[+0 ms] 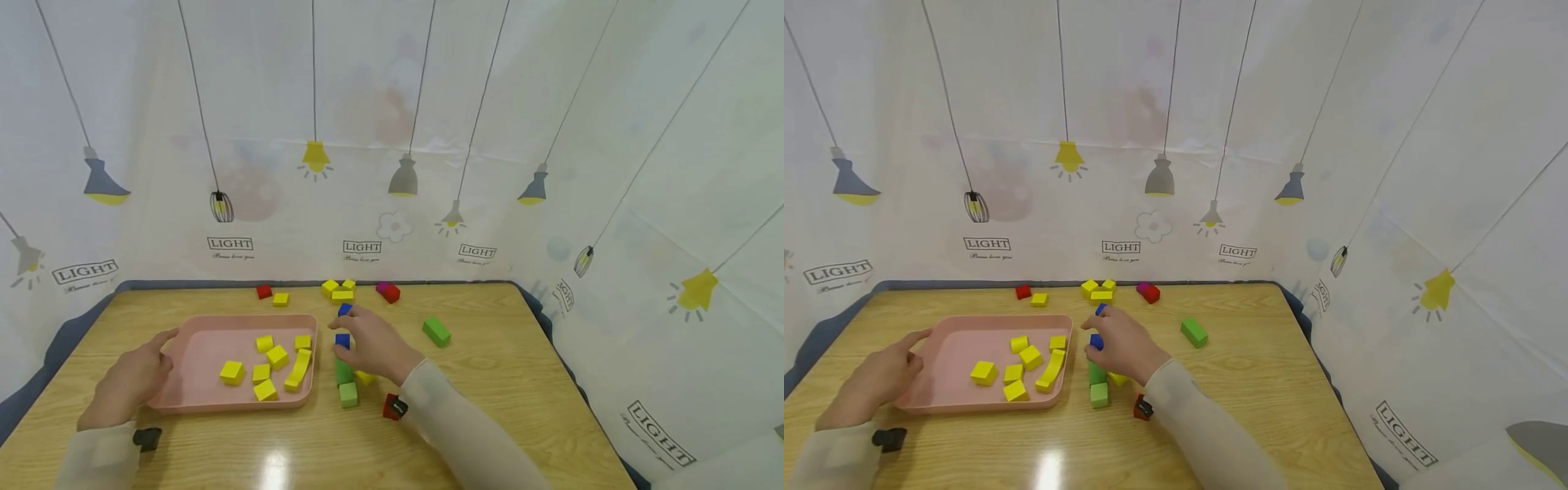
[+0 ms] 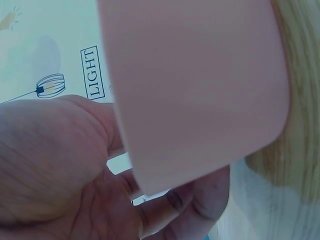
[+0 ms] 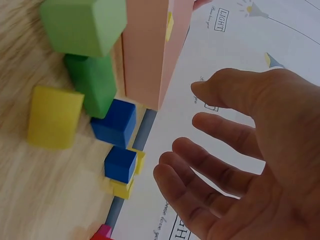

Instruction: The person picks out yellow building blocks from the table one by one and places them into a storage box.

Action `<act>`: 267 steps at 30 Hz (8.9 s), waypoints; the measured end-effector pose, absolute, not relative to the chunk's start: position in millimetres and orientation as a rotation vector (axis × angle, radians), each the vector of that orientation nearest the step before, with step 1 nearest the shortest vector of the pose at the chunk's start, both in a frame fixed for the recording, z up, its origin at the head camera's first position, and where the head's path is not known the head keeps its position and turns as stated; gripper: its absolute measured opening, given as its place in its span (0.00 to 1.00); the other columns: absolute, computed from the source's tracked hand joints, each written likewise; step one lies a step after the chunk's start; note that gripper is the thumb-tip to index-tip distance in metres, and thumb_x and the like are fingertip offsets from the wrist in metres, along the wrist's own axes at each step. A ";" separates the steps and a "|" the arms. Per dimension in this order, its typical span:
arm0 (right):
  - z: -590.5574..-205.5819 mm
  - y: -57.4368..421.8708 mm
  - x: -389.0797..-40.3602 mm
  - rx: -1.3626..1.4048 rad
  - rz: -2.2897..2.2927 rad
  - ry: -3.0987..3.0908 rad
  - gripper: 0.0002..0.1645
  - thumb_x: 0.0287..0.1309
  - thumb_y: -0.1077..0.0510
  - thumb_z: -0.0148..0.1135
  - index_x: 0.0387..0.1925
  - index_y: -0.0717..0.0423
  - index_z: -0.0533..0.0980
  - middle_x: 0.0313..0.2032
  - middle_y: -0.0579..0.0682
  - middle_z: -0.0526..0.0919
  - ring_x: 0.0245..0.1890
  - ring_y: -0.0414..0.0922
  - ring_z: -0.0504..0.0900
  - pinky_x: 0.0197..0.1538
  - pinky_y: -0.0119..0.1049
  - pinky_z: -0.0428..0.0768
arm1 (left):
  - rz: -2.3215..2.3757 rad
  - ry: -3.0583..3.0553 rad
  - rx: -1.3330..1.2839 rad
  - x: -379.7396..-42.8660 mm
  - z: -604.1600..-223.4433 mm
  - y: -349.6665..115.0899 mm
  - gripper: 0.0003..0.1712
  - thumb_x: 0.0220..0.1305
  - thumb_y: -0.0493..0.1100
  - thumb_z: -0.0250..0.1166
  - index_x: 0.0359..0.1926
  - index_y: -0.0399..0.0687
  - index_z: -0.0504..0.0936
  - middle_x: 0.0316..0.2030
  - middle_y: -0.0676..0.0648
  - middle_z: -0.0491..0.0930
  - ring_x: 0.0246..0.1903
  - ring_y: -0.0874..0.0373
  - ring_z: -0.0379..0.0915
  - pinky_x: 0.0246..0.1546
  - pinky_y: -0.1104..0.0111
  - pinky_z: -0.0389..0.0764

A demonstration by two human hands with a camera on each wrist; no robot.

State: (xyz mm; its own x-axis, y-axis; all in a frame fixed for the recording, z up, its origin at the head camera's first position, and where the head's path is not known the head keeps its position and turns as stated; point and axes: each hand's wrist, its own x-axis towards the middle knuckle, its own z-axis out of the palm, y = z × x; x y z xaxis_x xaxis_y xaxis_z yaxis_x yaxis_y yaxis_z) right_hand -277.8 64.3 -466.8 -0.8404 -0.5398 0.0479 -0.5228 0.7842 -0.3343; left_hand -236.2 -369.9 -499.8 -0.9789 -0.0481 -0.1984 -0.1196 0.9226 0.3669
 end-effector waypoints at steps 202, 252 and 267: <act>-477.0 -72.7 -266.8 -1.219 -0.375 2.641 0.23 0.83 0.49 0.72 0.73 0.34 0.86 0.65 0.31 0.87 0.56 0.28 0.81 0.61 0.20 0.80 | 0.553 2.868 -0.148 -236.7 -501.4 -368.3 0.36 0.86 0.37 0.50 0.88 0.30 0.55 0.39 0.34 0.81 0.30 0.50 0.75 0.32 0.59 0.75; -488.6 -2.7 -391.9 -0.501 -0.182 3.020 0.16 0.81 0.57 0.70 0.64 0.51 0.90 0.58 0.53 0.88 0.56 0.50 0.84 0.64 0.48 0.91 | 0.576 2.886 -0.177 -238.6 -501.3 -370.0 0.37 0.86 0.37 0.53 0.89 0.32 0.57 0.43 0.33 0.82 0.32 0.50 0.77 0.32 0.59 0.74; -494.2 -3.3 -394.1 -0.410 -0.169 3.016 0.20 0.82 0.55 0.70 0.68 0.52 0.88 0.63 0.55 0.84 0.58 0.51 0.82 0.64 0.48 0.92 | 0.587 2.875 -0.174 -239.5 -503.8 -371.9 0.37 0.87 0.38 0.52 0.89 0.32 0.56 0.35 0.39 0.79 0.28 0.51 0.74 0.30 0.60 0.73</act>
